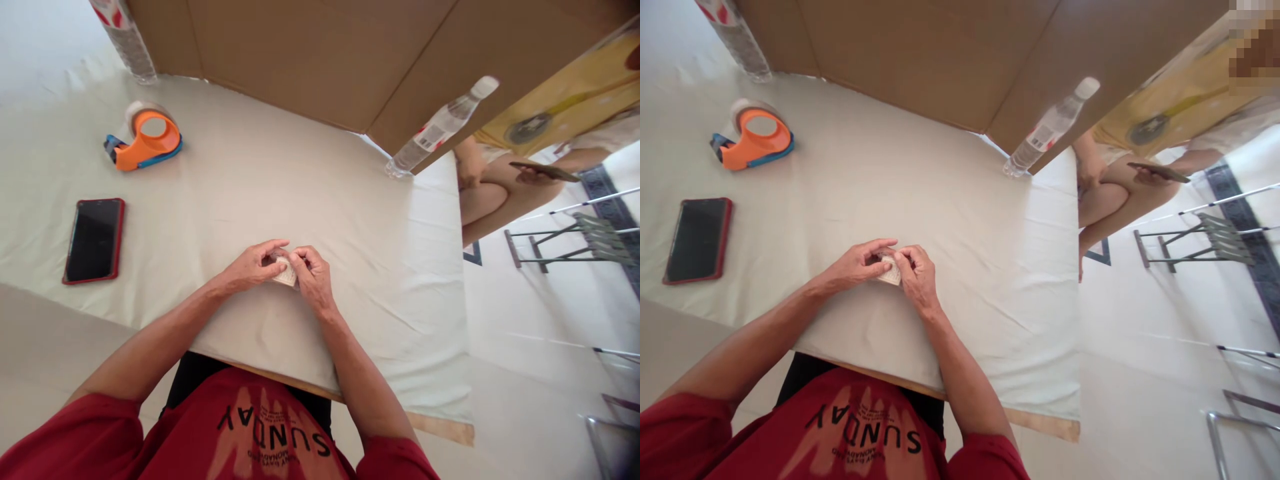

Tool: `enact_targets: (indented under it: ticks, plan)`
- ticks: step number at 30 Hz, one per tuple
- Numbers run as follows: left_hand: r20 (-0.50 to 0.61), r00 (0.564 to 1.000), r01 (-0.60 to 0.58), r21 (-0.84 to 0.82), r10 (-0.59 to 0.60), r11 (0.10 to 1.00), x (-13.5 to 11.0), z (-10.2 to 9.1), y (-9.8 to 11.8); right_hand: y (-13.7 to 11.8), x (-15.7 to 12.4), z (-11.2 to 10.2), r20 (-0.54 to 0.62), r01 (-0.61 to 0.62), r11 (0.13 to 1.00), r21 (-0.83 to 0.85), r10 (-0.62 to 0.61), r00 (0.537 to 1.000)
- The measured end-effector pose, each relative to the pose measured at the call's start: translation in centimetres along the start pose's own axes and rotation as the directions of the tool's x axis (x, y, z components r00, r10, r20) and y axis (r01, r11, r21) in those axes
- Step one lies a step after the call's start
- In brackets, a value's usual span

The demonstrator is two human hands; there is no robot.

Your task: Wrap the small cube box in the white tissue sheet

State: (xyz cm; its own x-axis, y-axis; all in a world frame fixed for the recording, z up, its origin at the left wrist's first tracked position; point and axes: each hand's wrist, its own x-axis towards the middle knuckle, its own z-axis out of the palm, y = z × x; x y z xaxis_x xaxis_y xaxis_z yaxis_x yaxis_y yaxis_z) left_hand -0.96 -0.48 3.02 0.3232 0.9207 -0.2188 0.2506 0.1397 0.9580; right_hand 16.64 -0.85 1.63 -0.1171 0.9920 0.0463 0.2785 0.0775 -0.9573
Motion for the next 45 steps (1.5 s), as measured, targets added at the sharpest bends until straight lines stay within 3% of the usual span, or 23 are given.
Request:
enact_targets:
  ticks: [7,18,28,33,39,45]
  plan:
    - [-0.006,1.0,-0.009,-0.001,0.009,1.0,0.0,0.1,-0.4,-0.1,0.1,-0.2,0.076,-0.01,0.999,0.043,0.007,0.997]
    - [-0.036,0.999,-0.031,0.031,0.033,0.999,0.1,0.4,-0.7,0.1,-0.1,0.3,0.012,0.115,0.993,0.015,-0.115,0.993]
    - [-0.06,0.997,-0.043,0.099,0.049,0.994,-0.1,0.3,-0.3,0.7,-1.2,-2.3,0.261,0.302,0.933,-0.196,-0.248,0.933]
    - [-0.065,0.992,-0.104,0.084,0.11,0.991,0.0,0.2,-0.4,1.4,-1.3,-2.1,0.237,0.383,0.896,-0.225,-0.331,0.913]
    - [-0.066,0.983,-0.163,0.109,0.171,0.981,0.0,0.1,-0.5,1.8,-1.2,-2.2,0.242,0.38,0.879,-0.289,-0.317,0.917]
    - [-0.061,0.989,-0.131,0.081,0.136,0.988,0.0,0.2,-0.5,1.8,-1.2,-2.0,0.235,0.39,0.854,-0.344,-0.324,0.916]
